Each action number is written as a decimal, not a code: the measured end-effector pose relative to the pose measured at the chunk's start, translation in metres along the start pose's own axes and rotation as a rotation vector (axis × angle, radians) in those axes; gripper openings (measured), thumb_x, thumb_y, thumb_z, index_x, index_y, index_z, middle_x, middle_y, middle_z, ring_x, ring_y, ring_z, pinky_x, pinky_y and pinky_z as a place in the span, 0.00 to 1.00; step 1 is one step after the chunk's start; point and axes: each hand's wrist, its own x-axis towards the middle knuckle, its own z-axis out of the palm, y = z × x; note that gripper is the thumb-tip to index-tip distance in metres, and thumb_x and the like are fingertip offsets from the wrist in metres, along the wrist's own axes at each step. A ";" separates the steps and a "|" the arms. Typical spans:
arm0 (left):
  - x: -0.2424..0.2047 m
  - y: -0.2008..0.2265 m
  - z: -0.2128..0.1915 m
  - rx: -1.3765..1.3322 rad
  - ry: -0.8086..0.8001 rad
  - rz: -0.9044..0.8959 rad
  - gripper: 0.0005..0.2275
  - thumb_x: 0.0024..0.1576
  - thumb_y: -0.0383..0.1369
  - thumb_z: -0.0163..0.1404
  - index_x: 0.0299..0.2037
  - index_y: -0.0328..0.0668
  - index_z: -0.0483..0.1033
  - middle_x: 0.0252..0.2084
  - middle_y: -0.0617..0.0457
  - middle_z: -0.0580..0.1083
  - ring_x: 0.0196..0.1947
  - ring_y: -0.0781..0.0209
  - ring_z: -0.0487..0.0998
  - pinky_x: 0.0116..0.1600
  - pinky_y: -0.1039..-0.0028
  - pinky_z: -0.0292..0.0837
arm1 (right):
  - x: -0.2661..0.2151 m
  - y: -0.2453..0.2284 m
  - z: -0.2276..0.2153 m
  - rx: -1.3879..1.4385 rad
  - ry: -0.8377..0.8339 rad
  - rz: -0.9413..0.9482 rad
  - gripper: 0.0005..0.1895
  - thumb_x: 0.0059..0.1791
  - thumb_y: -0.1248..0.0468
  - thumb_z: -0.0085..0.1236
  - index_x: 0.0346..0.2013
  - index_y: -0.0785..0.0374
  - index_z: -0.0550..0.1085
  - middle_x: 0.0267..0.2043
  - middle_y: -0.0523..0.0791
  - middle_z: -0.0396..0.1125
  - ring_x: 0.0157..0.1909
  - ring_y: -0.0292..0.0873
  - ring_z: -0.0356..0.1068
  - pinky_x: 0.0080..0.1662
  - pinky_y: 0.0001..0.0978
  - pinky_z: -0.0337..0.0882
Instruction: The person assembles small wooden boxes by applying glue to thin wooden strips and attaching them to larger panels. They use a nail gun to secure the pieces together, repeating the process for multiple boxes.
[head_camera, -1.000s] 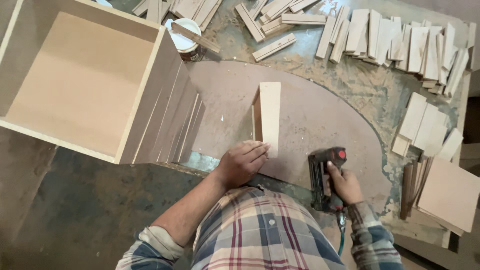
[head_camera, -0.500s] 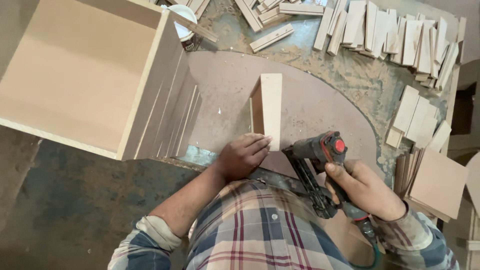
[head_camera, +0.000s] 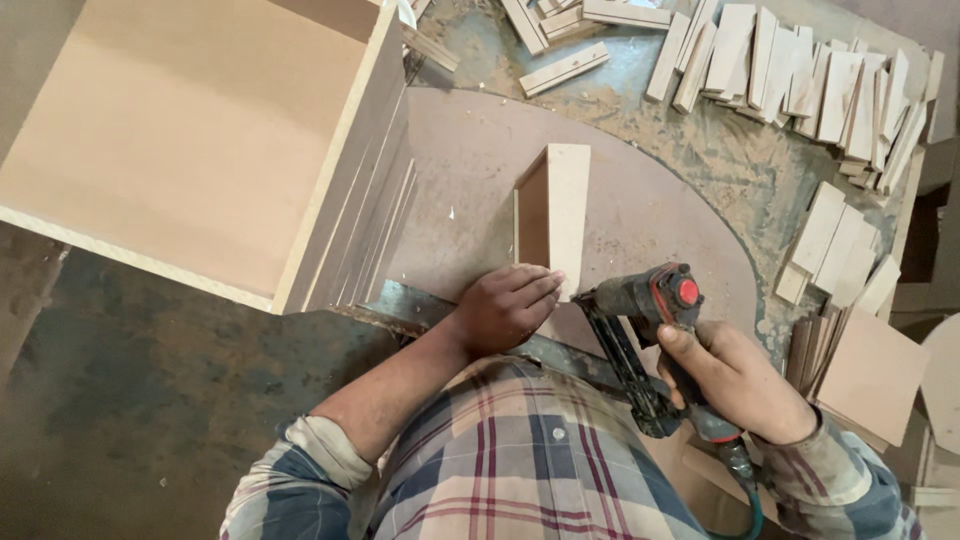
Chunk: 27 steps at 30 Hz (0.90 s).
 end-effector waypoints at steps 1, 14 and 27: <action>0.000 0.000 0.000 0.001 0.002 -0.004 0.06 0.61 0.29 0.53 0.41 0.35 0.82 0.50 0.49 0.80 0.51 0.57 0.80 0.58 0.67 0.75 | 0.000 0.001 0.001 0.002 0.008 0.022 0.31 0.55 0.46 0.46 0.20 0.70 0.74 0.13 0.46 0.67 0.19 0.39 0.66 0.26 0.35 0.66; -0.007 -0.008 -0.006 -0.300 0.009 -0.177 0.16 0.61 0.27 0.54 0.60 0.40 0.73 0.45 0.52 0.78 0.48 0.56 0.80 0.52 0.68 0.78 | -0.001 0.002 0.009 0.076 -0.013 0.040 0.29 0.54 0.49 0.46 0.22 0.71 0.75 0.15 0.45 0.67 0.19 0.39 0.64 0.26 0.35 0.65; -0.019 -0.005 0.005 -0.351 0.036 -0.238 0.20 0.60 0.30 0.56 0.63 0.44 0.70 0.47 0.51 0.76 0.48 0.53 0.79 0.51 0.65 0.77 | 0.002 0.001 0.010 0.095 -0.002 0.039 0.29 0.54 0.48 0.46 0.23 0.71 0.76 0.16 0.45 0.67 0.20 0.38 0.64 0.27 0.35 0.67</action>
